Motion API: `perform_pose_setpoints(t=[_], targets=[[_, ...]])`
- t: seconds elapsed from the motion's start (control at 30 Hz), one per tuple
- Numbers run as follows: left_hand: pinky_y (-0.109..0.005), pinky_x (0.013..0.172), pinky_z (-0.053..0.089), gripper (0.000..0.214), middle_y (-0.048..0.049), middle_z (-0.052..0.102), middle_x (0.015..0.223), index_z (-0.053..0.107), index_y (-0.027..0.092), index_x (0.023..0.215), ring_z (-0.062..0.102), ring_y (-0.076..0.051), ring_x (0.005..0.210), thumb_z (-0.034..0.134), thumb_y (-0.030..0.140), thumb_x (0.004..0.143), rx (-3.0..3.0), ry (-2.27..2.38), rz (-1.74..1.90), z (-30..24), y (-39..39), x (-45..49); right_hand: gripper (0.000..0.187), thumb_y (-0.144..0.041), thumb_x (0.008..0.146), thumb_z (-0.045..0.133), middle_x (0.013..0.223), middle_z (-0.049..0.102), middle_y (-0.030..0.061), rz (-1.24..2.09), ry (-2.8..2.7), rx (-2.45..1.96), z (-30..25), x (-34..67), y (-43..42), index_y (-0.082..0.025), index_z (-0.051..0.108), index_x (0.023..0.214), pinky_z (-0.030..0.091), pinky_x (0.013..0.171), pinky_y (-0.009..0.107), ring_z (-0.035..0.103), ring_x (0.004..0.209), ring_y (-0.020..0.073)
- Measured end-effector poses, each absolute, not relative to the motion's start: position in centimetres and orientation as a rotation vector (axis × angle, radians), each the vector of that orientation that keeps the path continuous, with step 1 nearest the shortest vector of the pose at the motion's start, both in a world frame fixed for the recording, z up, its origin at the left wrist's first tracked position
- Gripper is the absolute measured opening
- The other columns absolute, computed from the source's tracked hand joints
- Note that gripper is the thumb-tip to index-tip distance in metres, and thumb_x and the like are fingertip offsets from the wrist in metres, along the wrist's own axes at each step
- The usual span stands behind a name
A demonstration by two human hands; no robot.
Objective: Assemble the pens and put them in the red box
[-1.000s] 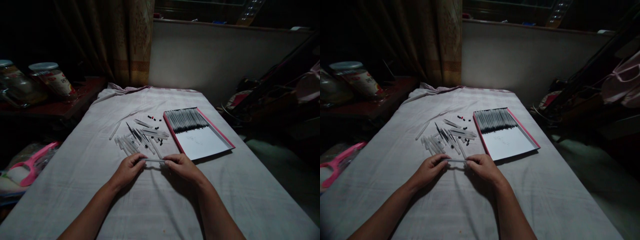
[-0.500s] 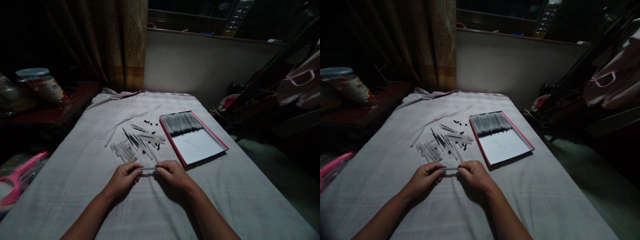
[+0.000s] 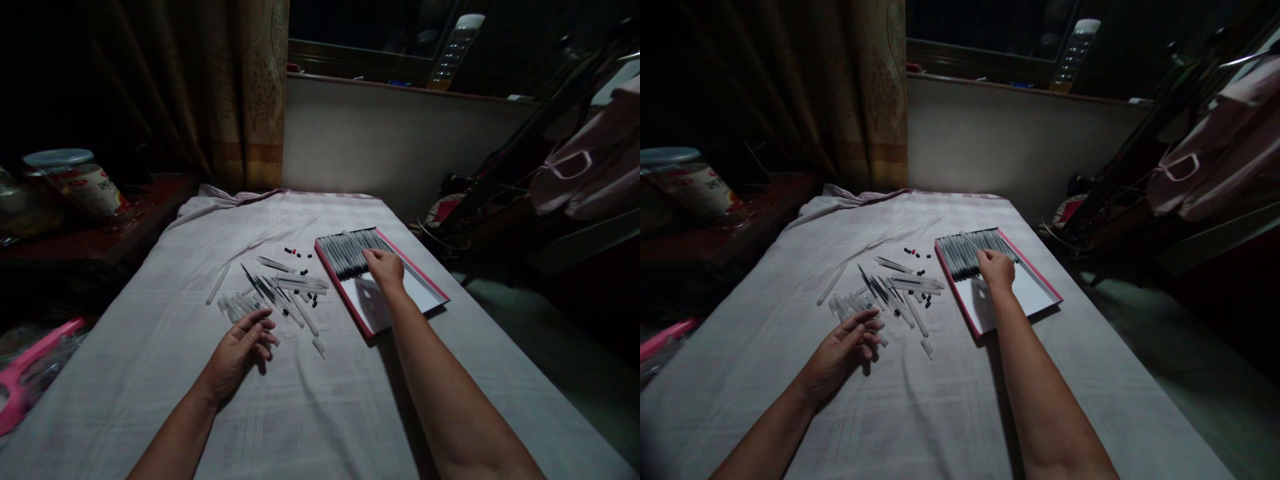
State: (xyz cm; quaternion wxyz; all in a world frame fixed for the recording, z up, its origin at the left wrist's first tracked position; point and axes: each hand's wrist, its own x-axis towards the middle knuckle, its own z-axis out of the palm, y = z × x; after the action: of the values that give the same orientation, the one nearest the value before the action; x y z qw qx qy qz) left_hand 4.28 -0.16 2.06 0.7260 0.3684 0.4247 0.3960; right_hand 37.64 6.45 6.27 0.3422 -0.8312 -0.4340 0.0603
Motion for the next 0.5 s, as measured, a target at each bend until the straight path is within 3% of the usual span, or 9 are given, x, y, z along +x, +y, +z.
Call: perform_pose_setpoints(t=[0.2, 0.5], targets=[[-0.022, 0.055, 0.056, 0.049, -0.006, 0.069, 0.089, 0.07, 0.017, 0.103, 0.065, -0.013, 0.068, 0.089, 0.035, 0.062, 0.642, 0.853, 0.944, 2.1, 0.2, 4.1, 0.037, -0.037, 0.088, 0.051, 0.099, 0.077, 0.0133, 0.149, -1.165, -2.36, 5.2, 36.3, 9.6, -0.019, 0.08, 0.101, 0.049, 0.073, 0.033, 0.07, 0.092, 0.0293], [-0.022, 0.056, 0.056, 0.046, -0.0049, 0.069, 0.087, 0.072, 0.017, 0.1, 0.065, -0.012, 0.066, 0.09, 0.034, 0.061, 0.627, 0.82, 0.919, 2.2, 0.3, 4.2, 0.038, -0.037, 0.09, 0.049, 0.106, 0.074, 0.018, 0.138, -1.353, -2.421, 5.2, 34.7, 10.6, -0.019, 0.078, 0.106, 0.048, 0.079, 0.035, 0.068, 0.101, 0.0316]])
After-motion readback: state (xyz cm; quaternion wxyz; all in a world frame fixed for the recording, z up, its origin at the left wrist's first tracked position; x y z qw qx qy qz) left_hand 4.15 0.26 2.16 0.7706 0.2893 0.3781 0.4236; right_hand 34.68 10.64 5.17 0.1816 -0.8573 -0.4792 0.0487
